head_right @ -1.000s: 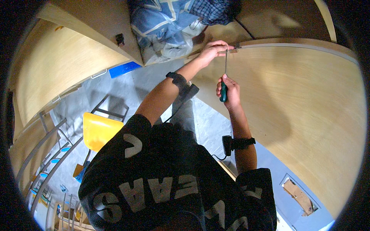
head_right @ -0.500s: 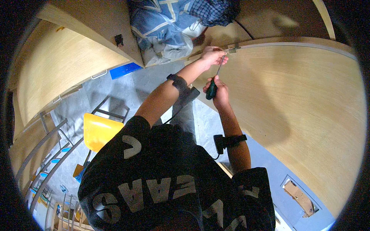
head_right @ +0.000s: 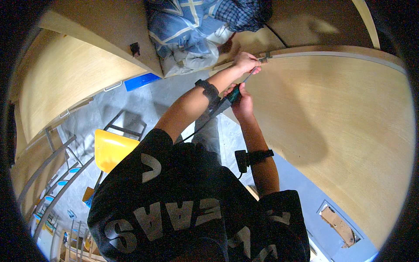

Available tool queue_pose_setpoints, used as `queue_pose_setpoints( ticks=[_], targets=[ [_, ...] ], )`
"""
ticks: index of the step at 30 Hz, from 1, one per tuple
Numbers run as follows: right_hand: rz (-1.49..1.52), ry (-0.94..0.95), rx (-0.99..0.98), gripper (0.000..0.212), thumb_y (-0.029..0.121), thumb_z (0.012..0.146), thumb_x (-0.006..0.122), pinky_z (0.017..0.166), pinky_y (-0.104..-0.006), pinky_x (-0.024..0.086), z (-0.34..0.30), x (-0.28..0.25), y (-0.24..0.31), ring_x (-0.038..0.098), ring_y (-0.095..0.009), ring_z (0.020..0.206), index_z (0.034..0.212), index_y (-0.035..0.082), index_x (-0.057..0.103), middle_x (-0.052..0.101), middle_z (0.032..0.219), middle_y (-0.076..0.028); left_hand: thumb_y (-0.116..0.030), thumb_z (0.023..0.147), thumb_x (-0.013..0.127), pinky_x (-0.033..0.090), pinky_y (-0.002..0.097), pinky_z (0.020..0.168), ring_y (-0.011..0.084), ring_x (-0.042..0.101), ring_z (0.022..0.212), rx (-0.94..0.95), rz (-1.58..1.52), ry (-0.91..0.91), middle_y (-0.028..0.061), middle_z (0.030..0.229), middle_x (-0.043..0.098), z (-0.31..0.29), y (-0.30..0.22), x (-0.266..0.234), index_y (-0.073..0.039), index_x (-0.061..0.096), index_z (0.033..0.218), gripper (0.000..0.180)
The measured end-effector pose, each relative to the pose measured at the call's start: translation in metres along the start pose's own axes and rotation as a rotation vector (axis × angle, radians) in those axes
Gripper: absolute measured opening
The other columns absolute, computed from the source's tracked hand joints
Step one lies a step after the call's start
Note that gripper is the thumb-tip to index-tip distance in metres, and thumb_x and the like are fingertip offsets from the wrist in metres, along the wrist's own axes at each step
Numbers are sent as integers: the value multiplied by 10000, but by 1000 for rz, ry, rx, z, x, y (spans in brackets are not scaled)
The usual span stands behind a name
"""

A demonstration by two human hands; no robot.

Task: The person uses a screwdriver to tighten and adjust the hinges on a wooden cabinet door. They hold the door steady while working on the screws for both the upper and lower hinges.

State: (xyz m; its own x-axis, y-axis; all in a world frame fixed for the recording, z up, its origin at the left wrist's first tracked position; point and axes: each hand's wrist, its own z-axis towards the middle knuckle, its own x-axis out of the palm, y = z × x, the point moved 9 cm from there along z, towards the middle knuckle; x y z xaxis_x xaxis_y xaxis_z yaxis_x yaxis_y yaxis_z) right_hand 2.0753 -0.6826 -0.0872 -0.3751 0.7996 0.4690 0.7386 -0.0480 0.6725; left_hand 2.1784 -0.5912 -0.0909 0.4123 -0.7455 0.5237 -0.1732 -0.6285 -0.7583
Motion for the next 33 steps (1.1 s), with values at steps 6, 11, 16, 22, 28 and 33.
queue_pose_setpoints(
  ticks=[6, 11, 16, 22, 28, 33],
  targets=[
    [74, 51, 39, 431, 445, 940, 365, 815, -380, 440, 1, 14, -4, 558, -249, 875, 1040, 51, 511, 587, 916, -94, -43, 742, 609, 503, 289, 467, 162, 613, 498, 100, 151, 3, 111, 610, 639, 9, -12, 0, 37, 637, 669, 112],
    [147, 0, 98, 405, 428, 929, 418, 846, -406, 460, -5, 45, 2, 573, -245, 961, 1140, 97, 517, 606, 1034, -82, -79, 689, 638, 488, 283, 487, 132, 602, 477, 105, 726, -38, 83, 547, 620, 16, -26, 2, 0, 644, 597, 121],
    [119, -71, 53, 333, 311, 904, 524, 843, -365, 448, 7, 24, -15, 576, -223, 928, 1091, 35, 539, 612, 1004, -92, -97, 662, 666, 488, 281, 513, 119, 597, 474, 233, 827, -193, 73, 554, 627, 20, -38, -6, -15, 636, 570, 127],
    [160, -105, -94, 199, 216, 887, 565, 780, -344, 451, 14, -9, -20, 548, -188, 800, 943, 29, 526, 566, 857, -72, -90, 693, 672, 486, 265, 507, 122, 601, 502, 222, 759, 39, 81, 565, 626, 13, -36, 8, -5, 636, 612, 122],
    [137, -104, -94, 205, 173, 906, 525, 803, -346, 446, 13, -1, -16, 549, -185, 874, 1060, 38, 507, 582, 958, -89, -167, 827, 610, 508, 309, 528, 188, 635, 647, -66, 159, 209, 120, 815, 649, 15, -8, -7, -1, 578, 974, 224],
    [145, -113, -143, 224, 151, 928, 468, 842, -333, 433, 10, 5, -9, 553, -201, 914, 1108, 19, 489, 585, 986, -99, -277, 870, 555, 516, 309, 613, 183, 623, 711, -151, 309, 205, 104, 913, 638, -25, -10, -36, -13, 561, 998, 293]
  ],
)
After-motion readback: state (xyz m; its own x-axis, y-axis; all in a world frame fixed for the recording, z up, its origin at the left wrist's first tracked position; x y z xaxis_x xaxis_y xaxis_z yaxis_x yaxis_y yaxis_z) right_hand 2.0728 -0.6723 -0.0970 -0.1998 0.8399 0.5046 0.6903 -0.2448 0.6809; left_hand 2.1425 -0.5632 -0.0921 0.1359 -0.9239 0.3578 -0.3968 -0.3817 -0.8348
